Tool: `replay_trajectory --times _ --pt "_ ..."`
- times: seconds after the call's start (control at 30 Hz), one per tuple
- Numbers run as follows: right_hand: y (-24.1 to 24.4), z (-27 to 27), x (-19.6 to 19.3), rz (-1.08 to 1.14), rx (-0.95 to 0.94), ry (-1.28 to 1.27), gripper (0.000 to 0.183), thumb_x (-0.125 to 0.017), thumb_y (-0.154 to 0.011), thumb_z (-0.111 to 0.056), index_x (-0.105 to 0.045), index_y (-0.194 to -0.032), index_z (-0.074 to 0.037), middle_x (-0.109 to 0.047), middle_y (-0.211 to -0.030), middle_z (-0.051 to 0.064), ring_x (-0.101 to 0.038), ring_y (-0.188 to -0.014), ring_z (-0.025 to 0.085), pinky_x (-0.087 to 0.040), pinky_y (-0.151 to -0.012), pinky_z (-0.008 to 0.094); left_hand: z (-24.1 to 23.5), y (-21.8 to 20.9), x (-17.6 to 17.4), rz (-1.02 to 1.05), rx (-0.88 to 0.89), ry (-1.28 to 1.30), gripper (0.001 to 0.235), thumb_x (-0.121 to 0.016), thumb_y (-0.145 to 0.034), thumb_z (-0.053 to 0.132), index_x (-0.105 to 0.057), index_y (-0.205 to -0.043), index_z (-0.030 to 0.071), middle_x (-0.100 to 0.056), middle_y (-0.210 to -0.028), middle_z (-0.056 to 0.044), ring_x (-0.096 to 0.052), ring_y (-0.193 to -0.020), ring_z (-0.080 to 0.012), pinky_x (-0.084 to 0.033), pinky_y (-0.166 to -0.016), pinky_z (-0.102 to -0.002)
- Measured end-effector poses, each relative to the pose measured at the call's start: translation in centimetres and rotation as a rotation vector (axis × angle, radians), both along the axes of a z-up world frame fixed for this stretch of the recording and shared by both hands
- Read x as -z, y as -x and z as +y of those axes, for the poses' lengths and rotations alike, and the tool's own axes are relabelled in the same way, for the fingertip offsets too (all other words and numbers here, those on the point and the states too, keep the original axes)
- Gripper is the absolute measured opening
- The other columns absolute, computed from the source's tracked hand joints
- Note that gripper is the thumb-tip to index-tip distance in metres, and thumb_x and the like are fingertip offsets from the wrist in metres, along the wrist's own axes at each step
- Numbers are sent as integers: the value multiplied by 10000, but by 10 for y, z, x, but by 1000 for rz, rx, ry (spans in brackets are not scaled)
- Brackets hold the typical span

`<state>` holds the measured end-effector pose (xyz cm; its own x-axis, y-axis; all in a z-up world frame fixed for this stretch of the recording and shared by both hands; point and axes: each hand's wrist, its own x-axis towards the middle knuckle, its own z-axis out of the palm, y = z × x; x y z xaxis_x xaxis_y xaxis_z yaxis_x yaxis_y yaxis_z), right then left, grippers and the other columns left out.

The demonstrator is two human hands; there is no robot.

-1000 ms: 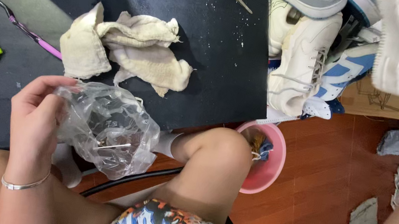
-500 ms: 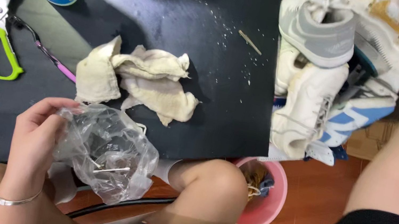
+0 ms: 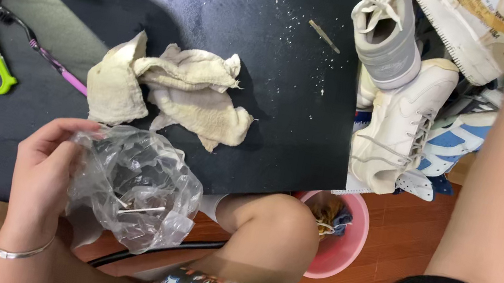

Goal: The person cleans a pair of grey and white sneakers by wiping them with a cloth and applying a cleaning solution. They also clean the black work surface using a toothbrush and cloth before and after handling the shoes.

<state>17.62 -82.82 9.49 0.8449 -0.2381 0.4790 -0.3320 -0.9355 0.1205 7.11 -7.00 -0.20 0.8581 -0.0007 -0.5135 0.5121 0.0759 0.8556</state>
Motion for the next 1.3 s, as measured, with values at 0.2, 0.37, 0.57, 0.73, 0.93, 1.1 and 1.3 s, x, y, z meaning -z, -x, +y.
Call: replay_trajectory --times 0.2,0.37,0.57,0.73,0.93,1.1,1.3 --pt "55 218 28 62 -419 -122 483 -696 -1050 -172 -605 -1509 -51 -506 -1520 249 -410 -1457 442 -279 -1217 593 1 2 -4 -27 -4 37 350 -461 -878 -79 -702 -1118 7 -714 -1006 4 -430 -644 1 -324 -555 -174" --pt "52 305 78 226 -452 -247 406 -669 -991 -95 -641 -1396 -89 -553 -1483 168 -528 -1350 349 -451 -1099 495 3 3 -5 -35 -11 81 347 -468 -866 -80 -702 -1110 2 -721 -997 -1 -432 -643 2 -331 -559 -175" --pt "15 256 112 221 -326 286 532 -686 -882 -123 -636 -1409 -66 -437 -1592 171 -420 -1443 339 -404 -958 447 9 1 1 -50 -36 109 351 -467 -864 -80 -703 -1112 -2 -728 -991 -7 -408 -624 0 -305 -543 -176" --pt "1 206 124 284 -258 378 426 -595 -956 -48 -600 -1382 -63 -457 -1525 168 -397 -1471 343 -381 -1003 442 11 1 7 -57 -15 105 336 -471 -882 -74 -707 -1111 -3 -725 -993 -8 -456 -655 2 -351 -570 -173" --pt "13 218 137 242 -181 538 532 -689 -868 -116 -648 -1398 -85 -369 -1585 235 -295 -1543 354 -312 -1042 432 11 4 7 -34 -18 100 338 -476 -881 -74 -709 -1111 7 -725 -972 -4 -451 -642 1 -338 -552 -172" --pt "27 252 129 209 -229 373 606 -776 -825 -186 -630 -1410 -120 -342 -1659 239 -279 -1524 393 -294 -1078 490 7 4 2 -41 -4 105 354 -461 -898 -78 -717 -1129 2 -696 -939 -5 -452 -650 1 -339 -552 -175" --pt "31 268 158 234 -280 -10 567 -716 -972 -125 -580 -1519 -58 -511 -1508 123 -497 -1349 346 -379 -1080 549 7 4 3 -50 6 109 353 -454 -873 -84 -704 -1110 -6 -730 -994 -9 -450 -641 3 -330 -539 -175"
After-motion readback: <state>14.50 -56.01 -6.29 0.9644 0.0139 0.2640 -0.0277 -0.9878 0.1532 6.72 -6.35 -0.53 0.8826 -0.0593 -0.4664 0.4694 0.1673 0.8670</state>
